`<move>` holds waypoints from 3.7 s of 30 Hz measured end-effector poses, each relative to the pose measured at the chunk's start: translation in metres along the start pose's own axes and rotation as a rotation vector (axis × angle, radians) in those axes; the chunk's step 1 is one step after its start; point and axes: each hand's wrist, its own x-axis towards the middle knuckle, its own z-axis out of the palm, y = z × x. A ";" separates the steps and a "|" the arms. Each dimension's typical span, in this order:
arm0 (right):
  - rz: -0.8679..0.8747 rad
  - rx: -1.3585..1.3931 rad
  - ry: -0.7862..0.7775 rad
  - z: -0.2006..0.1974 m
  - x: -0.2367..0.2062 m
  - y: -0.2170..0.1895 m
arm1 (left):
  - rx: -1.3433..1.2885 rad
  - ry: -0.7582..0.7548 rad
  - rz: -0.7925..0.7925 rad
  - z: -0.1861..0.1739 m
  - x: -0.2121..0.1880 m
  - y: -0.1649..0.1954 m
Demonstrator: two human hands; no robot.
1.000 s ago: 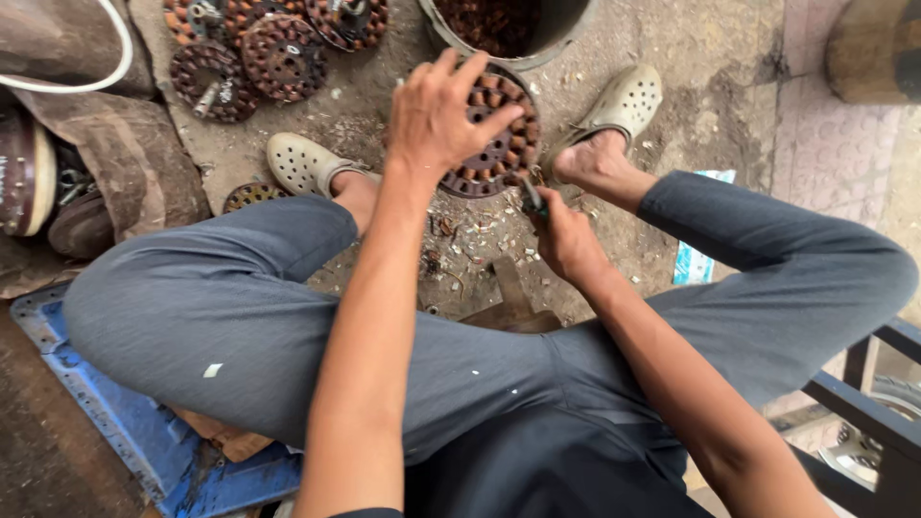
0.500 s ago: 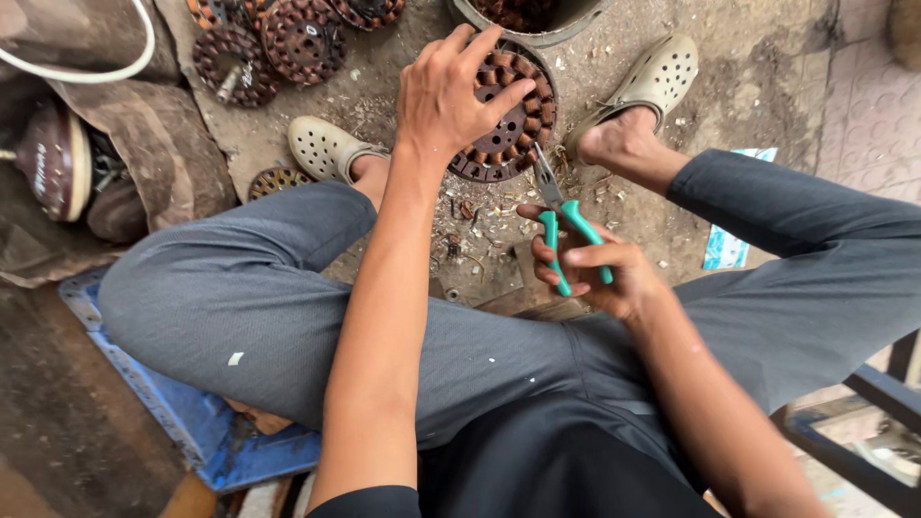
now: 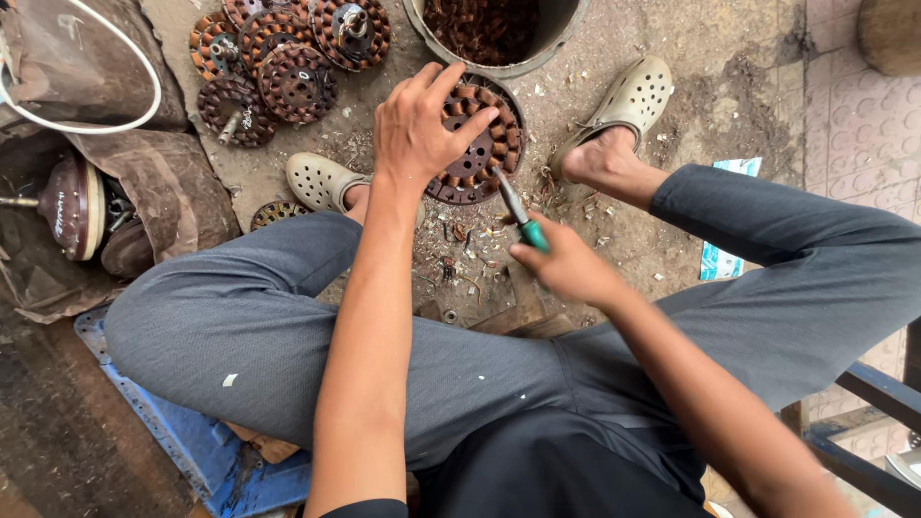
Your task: The person sits cross-legged and uses pliers to trim copper coils from a circular metal component. They repeatedly rotate the component and cut individual coils, dropping the trimmed pieces into a nearby bucket.
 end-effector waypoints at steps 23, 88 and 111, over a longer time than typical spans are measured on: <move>0.075 0.154 -0.261 -0.036 -0.003 0.010 | -0.003 0.015 0.051 0.003 -0.001 0.003; -0.561 -0.553 0.793 -0.095 0.100 -0.063 | -0.092 0.017 -0.093 0.007 -0.002 0.002; 0.023 0.929 0.286 -0.102 0.117 0.024 | -0.214 0.130 -0.608 0.003 -0.020 0.025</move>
